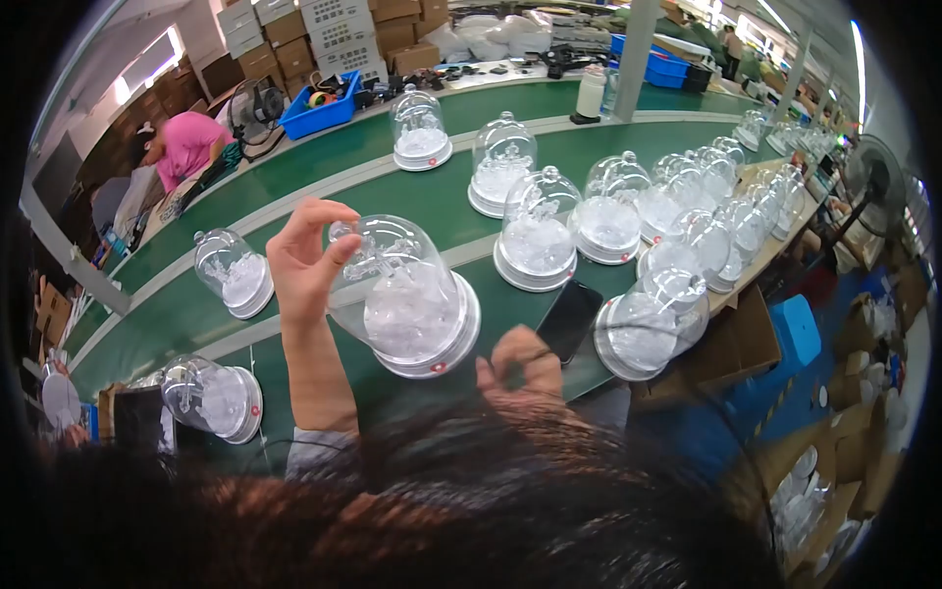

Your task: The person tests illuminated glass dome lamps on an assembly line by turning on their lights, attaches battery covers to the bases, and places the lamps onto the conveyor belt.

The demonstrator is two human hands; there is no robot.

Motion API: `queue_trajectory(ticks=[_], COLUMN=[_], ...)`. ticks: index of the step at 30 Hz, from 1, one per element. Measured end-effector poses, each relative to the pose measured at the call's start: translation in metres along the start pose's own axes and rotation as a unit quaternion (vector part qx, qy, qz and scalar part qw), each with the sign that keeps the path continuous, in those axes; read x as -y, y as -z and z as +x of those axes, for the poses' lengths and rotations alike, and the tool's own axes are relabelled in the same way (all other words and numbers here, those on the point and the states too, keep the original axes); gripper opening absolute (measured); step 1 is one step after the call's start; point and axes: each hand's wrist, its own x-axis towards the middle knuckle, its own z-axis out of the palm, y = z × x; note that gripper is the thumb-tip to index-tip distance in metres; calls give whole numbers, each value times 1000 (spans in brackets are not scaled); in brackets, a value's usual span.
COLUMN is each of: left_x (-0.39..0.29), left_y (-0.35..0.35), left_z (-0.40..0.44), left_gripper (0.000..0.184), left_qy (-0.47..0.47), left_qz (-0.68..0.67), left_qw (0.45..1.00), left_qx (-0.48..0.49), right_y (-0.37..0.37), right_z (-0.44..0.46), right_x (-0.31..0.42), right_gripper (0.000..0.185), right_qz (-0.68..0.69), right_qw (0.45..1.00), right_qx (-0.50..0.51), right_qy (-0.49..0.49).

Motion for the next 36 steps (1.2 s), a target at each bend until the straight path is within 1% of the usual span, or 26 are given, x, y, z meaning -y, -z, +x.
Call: queue_trajectory(ticks=[1, 3, 5, 6, 8, 9, 11, 13, 15, 16, 18, 19, 20, 22, 23, 25, 26, 28, 29, 30, 32, 33, 35, 36], left_x=[0, -1, 1, 5, 9, 9, 12, 15, 17, 18, 24, 26, 26, 27, 27, 28, 27, 23, 22, 22, 25, 26, 32, 37], left_y=[-5, -15, -22, -26, -32, -35, -38, -39, -40, -40, -39, -38, -38, -37, -36, -36, -36, -33, -32, -30, -30, -30, -35, -38], left_z=[-1, -2, -2, -2, -4, -4, -3, -5, -5, -5, -2, -1, -1, -1, -1, -1, -1, 1, 1, 2, 2, 2, 1, 0], left_gripper=[25, 25, 26, 26, 26, 26, 25, 27, 27, 27, 25, 24, 24, 23, 23, 22, 22, 21, 20, 20, 19, 19, 19, 19], left_qy=[-2, -9, -12, -11, -11, -12, -17, 1, -3, -6, -20, -32, -31, -22, -22, -11, -6, 7, 14, 21, 27, 37, 50, 49], left_qz=[-8, 56, 71, 79, 87, 90, 92, 91, 87, 83, 85, 88, 88, 90, 89, 98, 92, 92, 101, 112, 112, 117, 119, 115], left_qw=[1000, 998, 996, 996, 995, 995, 995, 995, 995, 995, 995, 995, 995, 995, 995, 995, 995, 995, 995, 993, 993, 992, 991, 992], left_qx=[2, 36, 46, 41, 37, 33, 29, 48, 48, 50, 46, 37, 35, 31, 31, 34, 29, 23, 19, 16, 14, 4, -21, -19], right_y=[2, 8, 12, 12, 10, 8, 8, 7, 2, 2, 12, 20, 24, 27, 26, 29, 27, 29, 28, 32, 43, 46, 52, 55], right_z=[13, 32, 52, 61, 76, 83, 94, 98, 101, 101, 102, 104, 101, 96, 93, 86, 84, 73, 67, 61, 46, 40, 28, 20], right_x=[14, 25, 41, 48, 56, 55, 50, 46, 42, 41, 37, 29, 26, 28, 21, 17, 16, 14, 9, 5, 1, -1, -1, -1], right_gripper=[22, 27, 59, 59, 88, 88, 101, 99, 98, 95, 83, 61, 61, 47, 39, 31, 25, 27, 22, 22, 15, 15, 16, 15], right_qz=[-26, -108, -150, -153, -51, -52, -31, -45, -216, -203, -168, -147, -146, -34, -51, -149, -142, -134, -126, -130, -146, -170, -155, -142], right_qw=[1000, 994, 988, 988, 998, 998, 995, 994, 964, 974, 983, 985, 985, 996, 996, 989, 989, 991, 992, 991, 984, 979, 981, 981], right_qx=[-7, -15, 0, -2, 29, 27, 78, 90, 151, 94, -40, -62, -60, -81, -74, -15, -16, 2, -22, -25, -13, -31, -37, -39], right_qy=[-6, 7, 29, 29, -25, -24, -48, -35, -27, -25, 60, 69, 69, 7, 10, 16, 25, 2, 4, 0, -105, -105, -110, -127])
